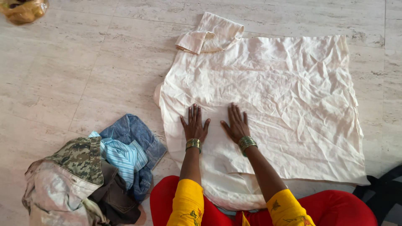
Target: The person picks up a white shirt from a pile, lays it out flat on the floor, buttons the front, and begins folding the sides.
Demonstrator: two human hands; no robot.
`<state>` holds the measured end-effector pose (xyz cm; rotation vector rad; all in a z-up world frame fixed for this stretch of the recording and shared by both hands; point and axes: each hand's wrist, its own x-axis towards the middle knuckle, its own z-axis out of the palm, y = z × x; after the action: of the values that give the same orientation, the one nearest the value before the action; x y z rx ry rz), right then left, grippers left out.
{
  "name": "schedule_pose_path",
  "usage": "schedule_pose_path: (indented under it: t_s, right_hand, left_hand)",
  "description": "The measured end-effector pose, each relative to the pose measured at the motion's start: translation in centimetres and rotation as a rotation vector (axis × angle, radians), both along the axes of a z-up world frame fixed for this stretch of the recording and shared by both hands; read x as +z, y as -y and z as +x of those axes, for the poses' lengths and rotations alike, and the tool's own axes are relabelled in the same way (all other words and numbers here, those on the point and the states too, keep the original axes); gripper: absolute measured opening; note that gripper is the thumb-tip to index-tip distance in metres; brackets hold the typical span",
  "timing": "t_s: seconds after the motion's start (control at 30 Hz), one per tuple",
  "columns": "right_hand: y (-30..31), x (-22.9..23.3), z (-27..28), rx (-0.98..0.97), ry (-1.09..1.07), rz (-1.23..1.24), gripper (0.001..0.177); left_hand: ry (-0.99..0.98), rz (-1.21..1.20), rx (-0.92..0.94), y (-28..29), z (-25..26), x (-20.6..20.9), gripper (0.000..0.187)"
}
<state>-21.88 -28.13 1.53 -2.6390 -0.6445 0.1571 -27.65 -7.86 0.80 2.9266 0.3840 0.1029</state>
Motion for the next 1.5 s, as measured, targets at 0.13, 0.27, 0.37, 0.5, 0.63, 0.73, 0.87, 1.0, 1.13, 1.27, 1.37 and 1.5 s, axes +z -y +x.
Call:
schedule_pose_path:
  t_s: [0.13,0.27,0.37,0.5,0.63,0.73,0.87,1.0,1.13,1.27,1.37,1.5]
  right_hand:
    - [8.1,0.1,2.1,-0.144,0.002,-0.109,0.078]
    - [16.0,0.7,2.8,-0.272,0.106,-0.160,0.076]
    - [21.7,1.1,3.1,-0.419,0.010,-0.096,0.078]
    - [26.5,1.4,3.4,-0.631,-0.053,-0.040,0.083]
    - [25.3,0.8,4.0,-0.703,-0.066,-0.050,0.086]
    - [18.3,-0.6,3.0,-0.523,0.040,-0.035,0.088]
    - [7.6,-0.3,-2.1,-0.108,0.119,0.004,0.086]
    - [6.5,1.0,-5.0,-0.058,0.078,-0.046,0.083]
    - [13.5,0.6,-3.9,-0.182,0.099,-0.088,0.083]
    - [20.9,0.2,-2.2,-0.460,0.029,-0.066,0.081]
    - [25.1,0.3,-1.1,-0.635,-0.014,-0.072,0.081]
    - [27.8,1.1,-1.0,-0.884,-0.044,-0.005,0.083]
  left_hand:
    - [-0.003,0.039,0.009,0.2,-0.2,-0.4,0.075]
    - [-0.018,0.034,0.017,0.1,0.1,-0.3,0.075]
    - [-0.019,0.037,0.018,0.1,0.0,-0.3,0.075]
    - [-0.039,0.063,0.015,0.2,-0.1,-0.6,0.074]
    - [-0.008,0.064,0.006,0.0,0.0,-1.0,0.075]
    - [0.071,0.088,-0.018,1.1,-0.3,-1.0,0.074]
    - [0.122,-0.034,-0.187,6.3,-0.2,-0.6,0.071]
    - [0.050,-0.103,-0.160,7.5,-1.6,0.3,0.076]
    - [0.038,-0.057,-0.177,6.7,-1.4,0.3,0.075]
    - [0.030,-0.063,-0.171,6.8,-1.4,0.1,0.075]
    - [0.038,-0.061,-0.170,6.8,-1.5,0.2,0.075]
    - [0.054,-0.043,-0.174,6.7,-1.4,0.1,0.075]
